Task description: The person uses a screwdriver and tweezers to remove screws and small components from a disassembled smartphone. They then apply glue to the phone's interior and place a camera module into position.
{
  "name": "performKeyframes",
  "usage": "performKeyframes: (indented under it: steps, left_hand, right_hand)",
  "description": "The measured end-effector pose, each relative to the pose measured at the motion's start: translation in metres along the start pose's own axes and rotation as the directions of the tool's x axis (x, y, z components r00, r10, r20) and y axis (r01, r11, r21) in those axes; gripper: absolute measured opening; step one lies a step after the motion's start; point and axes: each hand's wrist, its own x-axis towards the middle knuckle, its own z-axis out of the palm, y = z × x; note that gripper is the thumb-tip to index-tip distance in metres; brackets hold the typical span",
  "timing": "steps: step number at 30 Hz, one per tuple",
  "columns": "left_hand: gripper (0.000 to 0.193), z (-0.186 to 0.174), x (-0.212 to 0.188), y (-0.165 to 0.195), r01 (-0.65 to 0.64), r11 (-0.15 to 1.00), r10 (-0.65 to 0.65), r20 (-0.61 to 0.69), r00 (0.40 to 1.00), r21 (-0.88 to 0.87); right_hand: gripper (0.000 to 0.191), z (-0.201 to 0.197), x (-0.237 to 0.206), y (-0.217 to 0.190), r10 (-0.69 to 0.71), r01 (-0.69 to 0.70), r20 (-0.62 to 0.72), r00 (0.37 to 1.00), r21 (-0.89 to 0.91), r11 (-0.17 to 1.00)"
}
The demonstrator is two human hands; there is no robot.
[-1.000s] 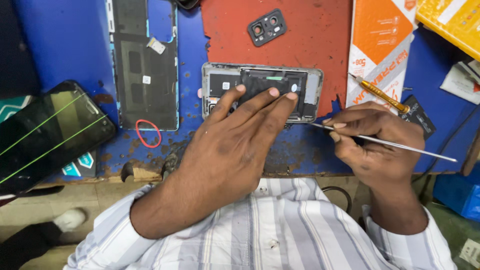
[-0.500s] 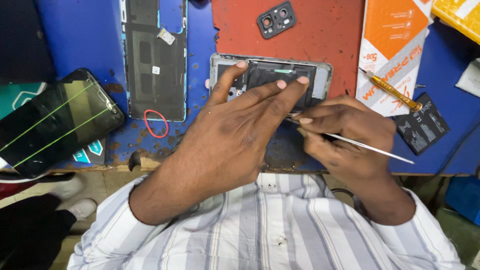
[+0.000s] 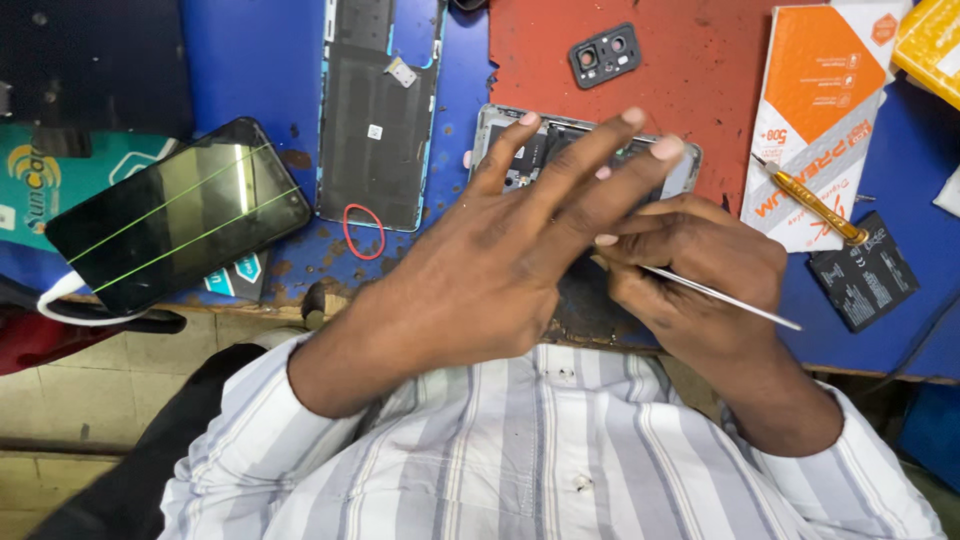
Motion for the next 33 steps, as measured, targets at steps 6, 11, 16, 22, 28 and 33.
performKeyframes:
  steps: [6,11,16,22,28,33]
  left_hand:
    - [0.081,-0.014,-0.035,-0.001,0.176,0.970,-0.221,-0.315,0.923,-0.166]
    - [0.072,0.001,-0.058,-0.009,0.282,0.922,-0.155,-0.416,0.896,0.263]
    - [0.077,0.004,-0.065,-0.017,0.230,0.946,-0.123,-0.405,0.906,0.229]
    - [0.080,-0.002,-0.068,-0.019,0.181,0.969,-0.105,-0.382,0.918,0.168]
    - [0.079,-0.008,-0.072,-0.022,0.160,0.981,-0.111,-0.363,0.925,0.110]
    - [0.080,-0.014,-0.070,-0.023,0.141,0.985,-0.094,-0.380,0.920,0.100]
  right_hand:
    - [0.019,-0.002,0.005,-0.003,-0.062,0.064,0.048,0.997,-0.053,0.997]
    - [0.023,0.002,0.018,-0.010,-0.119,0.127,0.101,0.988,-0.075,0.989]
    - [0.026,0.007,0.035,-0.023,-0.160,0.173,0.205,0.966,-0.045,0.984]
    - [0.026,0.029,0.055,-0.028,-0.232,0.249,0.210,0.950,-0.056,0.967]
    - [0.025,0.037,0.064,-0.036,-0.214,0.232,0.238,0.947,-0.050,0.972]
    - [0.022,0.043,0.073,-0.034,-0.173,0.201,0.162,0.972,-0.177,0.963]
